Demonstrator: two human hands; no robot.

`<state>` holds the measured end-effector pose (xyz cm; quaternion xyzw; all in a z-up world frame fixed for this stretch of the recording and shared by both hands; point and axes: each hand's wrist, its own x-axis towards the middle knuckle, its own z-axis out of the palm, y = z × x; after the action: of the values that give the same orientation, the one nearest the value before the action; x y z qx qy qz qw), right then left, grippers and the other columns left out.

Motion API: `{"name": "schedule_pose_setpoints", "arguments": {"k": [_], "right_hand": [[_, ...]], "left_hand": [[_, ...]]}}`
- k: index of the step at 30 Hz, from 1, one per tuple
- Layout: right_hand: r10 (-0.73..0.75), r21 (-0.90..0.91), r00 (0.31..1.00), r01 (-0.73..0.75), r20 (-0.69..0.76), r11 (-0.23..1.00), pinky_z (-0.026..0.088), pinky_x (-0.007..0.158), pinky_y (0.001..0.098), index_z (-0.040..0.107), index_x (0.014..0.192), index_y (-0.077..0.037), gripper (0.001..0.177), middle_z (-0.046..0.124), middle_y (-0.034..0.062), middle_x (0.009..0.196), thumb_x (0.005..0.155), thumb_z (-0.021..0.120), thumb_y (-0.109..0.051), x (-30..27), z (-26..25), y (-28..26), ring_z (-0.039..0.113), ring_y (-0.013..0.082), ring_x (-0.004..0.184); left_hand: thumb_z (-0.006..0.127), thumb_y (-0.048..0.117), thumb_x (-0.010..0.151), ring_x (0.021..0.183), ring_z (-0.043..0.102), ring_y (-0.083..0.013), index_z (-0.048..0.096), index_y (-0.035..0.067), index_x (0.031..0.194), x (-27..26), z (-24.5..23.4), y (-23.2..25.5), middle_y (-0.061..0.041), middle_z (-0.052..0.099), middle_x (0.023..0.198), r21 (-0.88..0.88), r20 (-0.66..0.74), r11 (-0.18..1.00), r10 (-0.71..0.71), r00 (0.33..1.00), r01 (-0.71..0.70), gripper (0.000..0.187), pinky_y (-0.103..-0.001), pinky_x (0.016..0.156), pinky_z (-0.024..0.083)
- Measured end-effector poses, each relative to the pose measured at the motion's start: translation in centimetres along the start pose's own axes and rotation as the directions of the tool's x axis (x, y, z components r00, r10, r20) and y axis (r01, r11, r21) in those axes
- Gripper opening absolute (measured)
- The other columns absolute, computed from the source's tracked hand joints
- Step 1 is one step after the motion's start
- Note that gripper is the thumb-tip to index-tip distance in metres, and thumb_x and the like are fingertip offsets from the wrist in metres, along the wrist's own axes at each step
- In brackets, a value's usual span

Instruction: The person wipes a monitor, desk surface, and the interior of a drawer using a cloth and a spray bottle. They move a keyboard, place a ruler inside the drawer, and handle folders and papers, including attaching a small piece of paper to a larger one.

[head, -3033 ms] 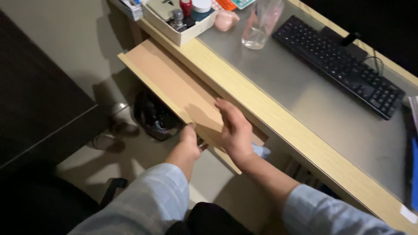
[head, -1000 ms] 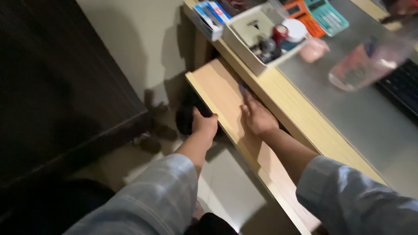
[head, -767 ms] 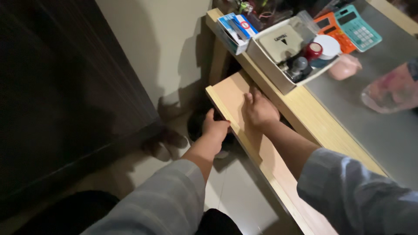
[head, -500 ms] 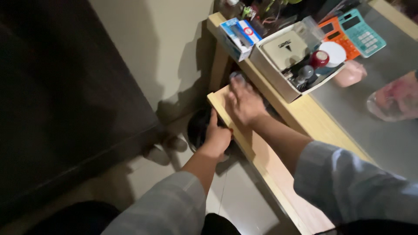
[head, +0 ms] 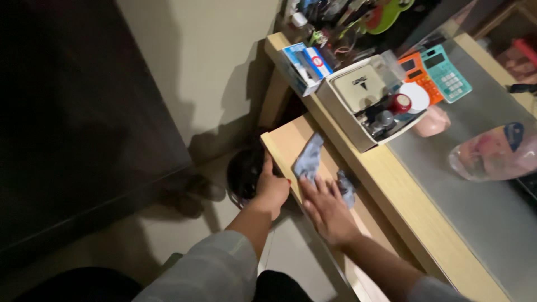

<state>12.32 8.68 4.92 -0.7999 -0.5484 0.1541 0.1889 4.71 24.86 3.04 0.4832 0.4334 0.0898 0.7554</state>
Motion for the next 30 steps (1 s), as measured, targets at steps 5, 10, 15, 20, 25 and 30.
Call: {"name": "schedule_pose_setpoints", "arguments": {"k": [5,10,15,20,25,30], "right_hand": [[-0.12,-0.093,0.991,0.115,-0.053,0.989,0.017,0.122,0.0551,0.041,0.154,-0.009,0.056,0.048,0.0206,0.154,0.106,0.04,-0.037,8.4,0.7,1.7,0.031,0.046,0.146],[-0.096,-0.057,0.994,0.094,-0.044,0.994,0.021,0.121,0.0526,0.041,0.153,-0.01,0.054,0.046,0.0213,0.154,0.106,0.039,-0.036,14.9,1.9,2.3,0.032,0.0458,0.147],[0.01,0.046,0.995,-0.005,-0.095,0.999,0.033,0.116,0.0494,0.043,0.154,-0.015,0.053,0.046,0.0253,0.152,0.104,0.048,-0.032,10.1,2.6,2.5,0.038,0.0487,0.14],[0.203,0.062,0.958,-0.195,-0.2,0.979,0.056,0.087,0.0452,0.062,0.14,-0.022,0.044,0.068,0.0204,0.127,0.096,0.059,-0.02,-1.2,1.6,0.2,0.07,0.0377,0.105],[0.127,0.214,0.901,-0.039,-0.414,0.976,0.06,0.08,0.0376,0.07,0.117,-0.013,0.021,0.076,0.0157,0.107,0.098,0.063,-0.018,-1.0,-2.5,-3.2,0.077,0.0334,0.094],[0.168,0.176,0.966,-0.134,-0.195,0.975,0.053,0.099,0.0446,0.061,0.139,-0.019,0.041,0.07,0.0167,0.125,0.098,0.055,-0.017,8.7,-3.5,-4.3,0.066,0.0377,0.117]], "left_hand": [[0.054,0.006,0.093,0.131,0.056,-0.0237,0.018,0.036,0.163,0.0,0.3,0.3,-0.008,0.055,0.15,0.066,-0.011,0.998,-0.023,1.0,0.024,0.084,-0.034,0.104,0.045],[0.056,0.002,0.089,0.126,0.058,-0.0234,0.025,0.034,0.162,0.9,0.3,-0.8,-0.009,0.057,0.145,0.006,-0.002,0.995,0.097,0.995,-0.097,0.086,-0.033,0.1,0.047],[0.051,0.007,0.089,0.083,0.059,-0.0228,0.043,0.037,0.155,1.2,-0.3,-0.8,-0.011,0.065,0.113,-0.198,0.053,0.969,-0.141,0.989,0.149,0.073,-0.038,0.071,0.043],[0.053,0.039,0.097,0.088,0.065,-0.0218,0.056,0.024,0.128,2.5,-0.4,-1.2,-0.003,0.068,0.11,-0.234,0.046,0.953,-0.185,0.982,0.191,0.035,-0.043,0.082,0.049],[0.031,0.069,0.097,0.1,0.063,-0.0259,0.061,0.022,0.133,2.6,-1.0,-0.6,-0.008,0.068,0.126,-0.256,0.089,0.922,-0.278,0.956,0.292,0.067,-0.048,0.097,0.045],[0.011,0.087,0.085,0.143,0.041,-0.0238,0.045,0.027,0.155,2.1,-2.1,-0.3,0.0,0.048,0.158,-0.335,0.179,0.889,-0.265,0.948,0.312,0.098,-0.051,0.119,0.022]]}}
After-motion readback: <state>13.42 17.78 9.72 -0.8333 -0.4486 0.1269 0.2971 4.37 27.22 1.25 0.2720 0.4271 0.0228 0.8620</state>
